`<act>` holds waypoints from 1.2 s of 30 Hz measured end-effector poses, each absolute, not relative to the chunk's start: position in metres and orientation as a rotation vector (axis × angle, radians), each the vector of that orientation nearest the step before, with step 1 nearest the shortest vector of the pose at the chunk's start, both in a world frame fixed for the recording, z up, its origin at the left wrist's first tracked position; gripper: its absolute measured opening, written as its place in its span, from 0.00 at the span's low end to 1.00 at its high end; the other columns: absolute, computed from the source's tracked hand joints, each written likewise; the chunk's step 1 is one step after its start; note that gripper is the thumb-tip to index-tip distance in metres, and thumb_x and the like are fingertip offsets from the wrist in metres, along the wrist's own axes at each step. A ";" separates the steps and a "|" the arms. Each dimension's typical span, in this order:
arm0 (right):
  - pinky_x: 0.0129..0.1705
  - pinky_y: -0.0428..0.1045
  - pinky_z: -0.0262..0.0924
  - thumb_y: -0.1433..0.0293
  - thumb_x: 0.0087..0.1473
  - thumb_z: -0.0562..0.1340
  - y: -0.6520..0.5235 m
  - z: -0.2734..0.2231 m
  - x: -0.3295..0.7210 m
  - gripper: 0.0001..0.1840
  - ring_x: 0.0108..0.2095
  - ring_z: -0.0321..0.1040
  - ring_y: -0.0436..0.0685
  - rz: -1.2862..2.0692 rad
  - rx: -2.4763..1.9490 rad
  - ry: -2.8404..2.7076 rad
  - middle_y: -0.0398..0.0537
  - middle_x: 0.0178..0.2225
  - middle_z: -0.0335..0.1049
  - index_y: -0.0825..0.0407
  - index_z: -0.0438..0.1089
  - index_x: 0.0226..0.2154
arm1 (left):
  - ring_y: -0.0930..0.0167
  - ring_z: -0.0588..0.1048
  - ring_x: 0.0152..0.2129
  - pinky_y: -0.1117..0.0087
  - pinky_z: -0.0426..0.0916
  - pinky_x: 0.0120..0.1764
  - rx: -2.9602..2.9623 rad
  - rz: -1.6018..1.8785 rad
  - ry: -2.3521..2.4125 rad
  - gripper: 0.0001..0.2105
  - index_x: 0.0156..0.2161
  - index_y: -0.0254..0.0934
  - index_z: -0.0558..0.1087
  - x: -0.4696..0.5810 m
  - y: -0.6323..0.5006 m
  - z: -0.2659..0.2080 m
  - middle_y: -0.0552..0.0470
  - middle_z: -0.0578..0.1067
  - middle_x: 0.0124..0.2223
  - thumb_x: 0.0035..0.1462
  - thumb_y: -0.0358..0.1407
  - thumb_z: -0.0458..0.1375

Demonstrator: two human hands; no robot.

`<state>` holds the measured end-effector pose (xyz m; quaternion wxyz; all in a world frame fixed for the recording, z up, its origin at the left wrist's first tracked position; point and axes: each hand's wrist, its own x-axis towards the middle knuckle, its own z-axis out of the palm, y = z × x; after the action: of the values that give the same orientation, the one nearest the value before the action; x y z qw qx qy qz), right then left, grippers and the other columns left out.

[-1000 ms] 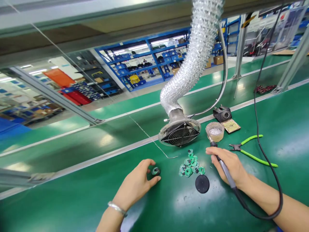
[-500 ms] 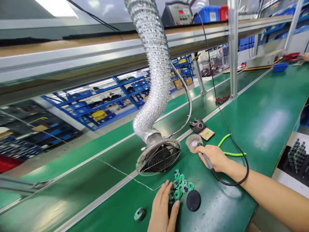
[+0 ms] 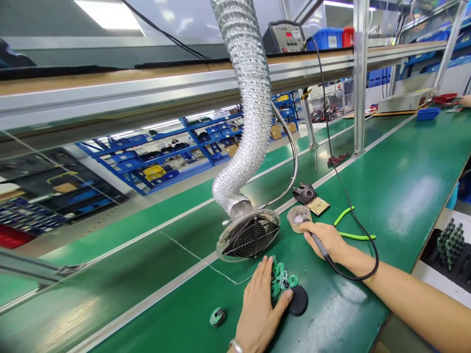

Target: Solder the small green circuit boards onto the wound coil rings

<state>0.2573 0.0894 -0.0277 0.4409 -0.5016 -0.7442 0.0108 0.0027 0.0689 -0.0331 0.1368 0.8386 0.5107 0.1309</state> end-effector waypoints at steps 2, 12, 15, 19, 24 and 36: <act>0.41 0.49 0.67 0.68 0.64 0.52 0.090 -0.028 0.258 0.12 0.37 0.73 0.53 0.034 -1.248 -1.834 0.50 0.40 0.75 0.51 0.68 0.46 | 0.54 0.48 0.66 0.48 0.51 0.62 2.447 0.346 1.463 0.37 0.68 0.33 0.49 0.008 0.073 -0.025 0.43 0.49 0.70 0.59 0.49 0.52; 0.41 0.52 0.70 0.60 0.66 0.53 0.088 -0.023 0.261 0.17 0.36 0.74 0.53 0.033 -1.290 -1.753 0.49 0.39 0.75 0.55 0.69 0.46 | 0.59 0.64 0.58 0.54 0.58 0.60 2.488 0.500 1.326 0.23 0.60 0.32 0.65 0.004 0.077 -0.035 0.39 0.66 0.60 0.63 0.38 0.47; 0.46 0.53 0.69 0.63 0.65 0.53 0.089 -0.021 0.266 0.16 0.42 0.74 0.56 -0.027 -1.307 -1.697 0.51 0.44 0.75 0.52 0.69 0.48 | 0.61 0.64 0.58 0.55 0.59 0.60 2.465 0.545 1.304 0.22 0.61 0.33 0.63 0.003 0.078 -0.036 0.39 0.66 0.60 0.65 0.35 0.44; 0.51 0.54 0.66 0.63 0.62 0.53 0.090 -0.019 0.276 0.17 0.47 0.71 0.59 -0.091 -1.323 -1.611 0.50 0.48 0.73 0.49 0.68 0.51 | 0.59 0.55 0.63 0.49 0.55 0.61 2.576 0.464 1.137 0.22 0.64 0.48 0.60 0.007 0.076 -0.024 0.50 0.60 0.66 0.66 0.37 0.45; 0.49 0.56 0.66 0.59 0.62 0.55 0.093 -0.018 0.286 0.17 0.43 0.70 0.58 -0.123 -1.329 -1.500 0.51 0.42 0.73 0.50 0.70 0.47 | 0.56 0.56 0.62 0.42 0.52 0.60 2.639 0.306 1.023 0.17 0.56 0.54 0.69 0.011 0.072 -0.012 0.55 0.67 0.62 0.65 0.39 0.48; 0.40 0.53 0.69 0.63 0.62 0.59 0.164 -0.025 0.327 0.15 0.39 0.70 0.54 0.027 -1.548 -1.332 0.49 0.44 0.69 0.55 0.67 0.47 | 0.62 0.62 0.60 0.49 0.56 0.60 2.593 0.483 1.061 0.15 0.52 0.40 0.69 0.007 0.077 -0.025 0.47 0.70 0.58 0.63 0.31 0.47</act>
<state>0.3272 0.1639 -0.0247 0.5225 -0.6463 -0.5560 0.0111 0.0073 0.0765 -0.0247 0.1487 0.9020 0.3690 0.1680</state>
